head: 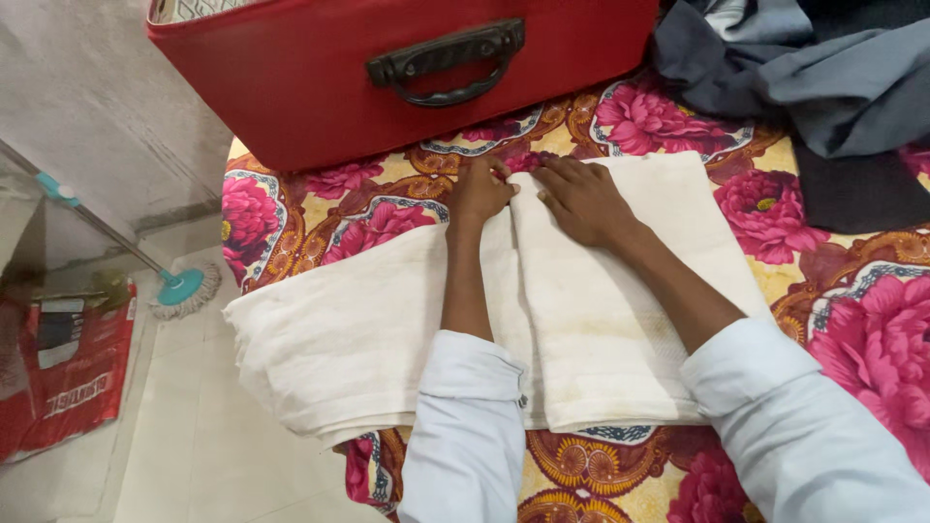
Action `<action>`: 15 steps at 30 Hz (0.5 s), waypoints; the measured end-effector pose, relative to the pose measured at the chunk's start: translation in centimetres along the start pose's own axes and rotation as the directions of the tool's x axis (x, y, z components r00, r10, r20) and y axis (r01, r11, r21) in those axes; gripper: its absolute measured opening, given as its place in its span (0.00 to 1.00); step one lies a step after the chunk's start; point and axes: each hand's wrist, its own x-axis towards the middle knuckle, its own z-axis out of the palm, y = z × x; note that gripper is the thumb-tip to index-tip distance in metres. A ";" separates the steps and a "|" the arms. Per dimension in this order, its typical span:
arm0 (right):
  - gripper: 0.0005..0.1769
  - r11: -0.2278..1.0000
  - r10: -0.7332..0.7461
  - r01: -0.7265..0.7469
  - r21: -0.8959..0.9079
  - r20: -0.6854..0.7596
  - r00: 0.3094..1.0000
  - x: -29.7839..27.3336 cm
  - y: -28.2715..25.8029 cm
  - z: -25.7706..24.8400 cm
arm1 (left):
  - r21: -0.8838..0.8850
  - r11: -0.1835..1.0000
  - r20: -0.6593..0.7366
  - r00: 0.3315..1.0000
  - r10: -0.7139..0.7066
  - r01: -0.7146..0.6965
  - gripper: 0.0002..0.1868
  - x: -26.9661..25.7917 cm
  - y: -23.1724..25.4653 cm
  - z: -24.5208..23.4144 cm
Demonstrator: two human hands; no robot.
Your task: The person folds a white cloth by hand on a floral patterned table, smoothing the surface and repeatedly doubling the fabric over until it forms a square stack.
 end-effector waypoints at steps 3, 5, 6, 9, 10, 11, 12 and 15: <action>0.30 0.999 0.006 -0.008 0.038 0.059 0.998 0.2 1.0 0.7 | -0.024 1.000 -0.036 0.999 -0.019 0.018 0.18 -0.3 0.2 0.4; 0.30 1.000 0.010 -0.011 0.009 0.082 0.997 0.2 1.0 0.5 | -0.031 0.998 -0.040 0.997 -0.063 0.062 0.19 -0.7 0.2 0.3; 0.31 1.000 0.013 -0.012 -0.012 0.093 0.996 0.1 1.1 0.0 | -0.027 0.996 -0.039 0.996 -0.083 0.082 0.19 -0.7 0.5 0.3; 0.33 0.992 -0.059 0.059 -0.108 0.011 0.998 -1.0 1.2 -2.8 | -0.101 0.988 -0.019 0.993 -0.116 0.114 0.15 -0.1 0.9 -0.2; 0.33 0.991 0.079 -0.072 -0.110 0.059 0.995 -1.8 1.2 -4.0 | -0.137 0.983 -0.005 0.992 -0.123 0.121 0.14 -0.2 1.0 -0.2; 0.32 0.972 0.214 -0.201 -0.118 0.106 0.971 -2.7 1.5 -5.4 | -0.160 0.982 -0.060 0.993 -0.106 0.095 0.12 -0.4 1.0 -0.2; 0.32 0.936 0.344 -0.326 -0.134 0.149 0.927 -3.6 1.7 -6.9 | -0.184 0.981 -0.117 0.989 -0.088 0.066 0.11 -0.6 1.4 -0.2; 0.27 0.859 0.508 -0.500 -0.110 0.065 0.859 -7.1 2.0 -10.7 | -0.195 0.980 -0.229 0.973 -0.012 -0.034 0.06 -1.0 3.0 -0.6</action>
